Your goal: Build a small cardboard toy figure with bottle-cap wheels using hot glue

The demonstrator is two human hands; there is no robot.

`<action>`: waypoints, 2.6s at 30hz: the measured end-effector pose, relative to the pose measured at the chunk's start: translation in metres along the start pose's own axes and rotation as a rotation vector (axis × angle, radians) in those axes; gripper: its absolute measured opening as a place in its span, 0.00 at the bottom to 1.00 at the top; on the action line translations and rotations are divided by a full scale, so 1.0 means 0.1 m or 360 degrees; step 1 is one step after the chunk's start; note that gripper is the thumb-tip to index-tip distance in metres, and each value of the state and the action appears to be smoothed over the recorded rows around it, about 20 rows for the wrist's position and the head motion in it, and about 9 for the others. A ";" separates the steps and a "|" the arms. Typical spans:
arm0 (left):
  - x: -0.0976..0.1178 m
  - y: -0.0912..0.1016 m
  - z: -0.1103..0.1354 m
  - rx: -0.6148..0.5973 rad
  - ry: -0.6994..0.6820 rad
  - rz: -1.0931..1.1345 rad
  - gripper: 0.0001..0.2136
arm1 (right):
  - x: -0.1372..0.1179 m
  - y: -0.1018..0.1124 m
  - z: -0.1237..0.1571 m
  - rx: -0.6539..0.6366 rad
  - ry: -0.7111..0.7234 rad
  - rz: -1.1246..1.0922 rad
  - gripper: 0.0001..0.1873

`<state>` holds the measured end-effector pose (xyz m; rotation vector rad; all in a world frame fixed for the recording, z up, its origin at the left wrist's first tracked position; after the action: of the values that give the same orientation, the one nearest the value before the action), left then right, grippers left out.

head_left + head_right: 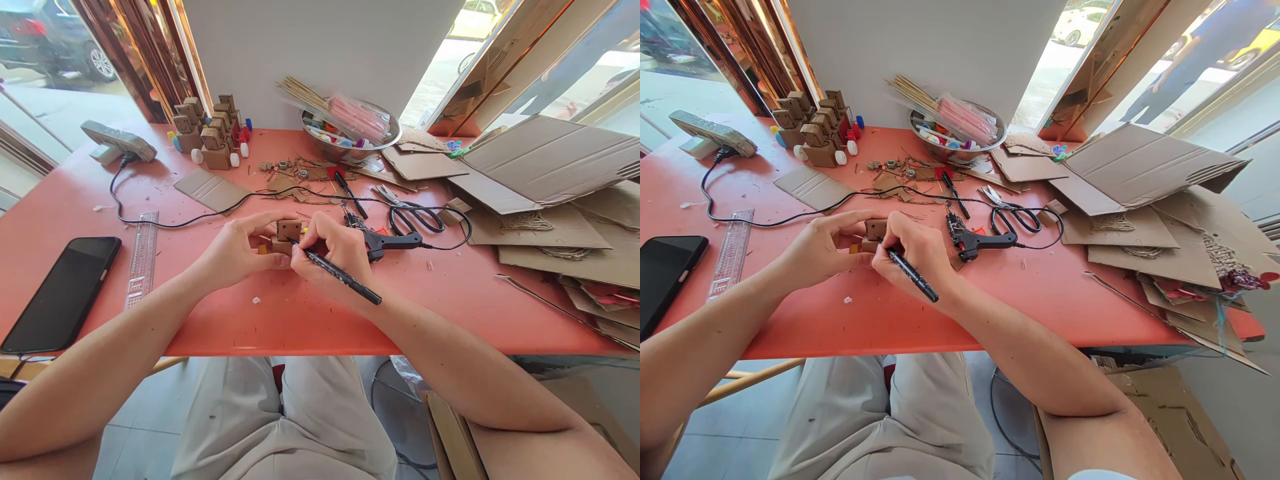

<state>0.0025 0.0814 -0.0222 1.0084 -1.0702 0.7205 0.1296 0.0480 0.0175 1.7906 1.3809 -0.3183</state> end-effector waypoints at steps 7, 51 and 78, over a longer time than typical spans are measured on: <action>0.00 0.00 0.00 -0.0013 -0.0012 -0.0012 0.34 | 0.01 0.02 0.01 0.0022 -0.0010 0.0006 0.11; -0.02 0.01 0.00 -0.0006 -0.0003 -0.0061 0.35 | 0.03 0.10 -0.01 0.0110 0.0003 0.0116 0.14; 0.02 0.01 0.00 0.0001 -0.0038 -0.0069 0.33 | -0.02 0.05 0.01 0.0073 0.0062 0.0085 0.13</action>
<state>0.0020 0.0814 -0.0198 1.0401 -1.0657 0.6749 0.1336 0.0452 0.0205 1.8769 1.3598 -0.2903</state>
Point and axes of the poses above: each hand's wrist, its own z-axis away from the middle knuckle, its own y-axis out of the back of the hand, x = y × z, the point moved 10 cm from there along -z, towards the middle knuckle, and after that the axes turned 10 degrees about y, right-handed, at the moved point
